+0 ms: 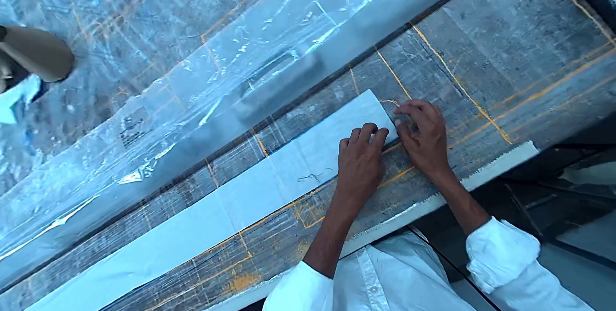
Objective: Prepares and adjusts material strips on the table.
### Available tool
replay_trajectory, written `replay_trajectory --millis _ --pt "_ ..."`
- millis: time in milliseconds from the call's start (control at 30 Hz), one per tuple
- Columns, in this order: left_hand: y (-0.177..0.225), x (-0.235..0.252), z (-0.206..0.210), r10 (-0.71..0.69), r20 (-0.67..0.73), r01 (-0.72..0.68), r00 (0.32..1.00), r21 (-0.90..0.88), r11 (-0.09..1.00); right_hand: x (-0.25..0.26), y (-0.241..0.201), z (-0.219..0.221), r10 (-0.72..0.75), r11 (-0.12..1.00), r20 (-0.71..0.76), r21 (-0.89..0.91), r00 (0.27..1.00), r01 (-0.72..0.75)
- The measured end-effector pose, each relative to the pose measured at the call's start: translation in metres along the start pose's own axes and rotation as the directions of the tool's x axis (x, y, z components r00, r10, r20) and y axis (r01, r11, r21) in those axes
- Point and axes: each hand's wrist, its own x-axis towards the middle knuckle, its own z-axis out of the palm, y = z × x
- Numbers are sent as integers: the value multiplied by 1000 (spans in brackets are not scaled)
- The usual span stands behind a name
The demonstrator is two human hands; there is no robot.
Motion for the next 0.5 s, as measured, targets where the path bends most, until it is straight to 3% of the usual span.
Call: replay_trajectory --millis 133,267,400,433,500 --pt "-45 -47 -43 -206 -92 207 974 -1 978 -1 -7 3 -53 993 41 -99 998 57" --pt "-108 -81 -49 -410 -150 424 900 84 902 0 -34 18 -179 977 140 -89 974 192" --pt "-126 -104 -57 -603 -211 632 769 110 767 4 -52 47 -232 936 362 -170 903 309" --pt "-122 -105 -58 -592 -214 620 777 98 779 5 -50 52 -203 929 403 -210 892 306" --pt "-111 -105 -52 -465 -183 486 866 92 869 8 -47 57 -186 912 412 -265 892 313"
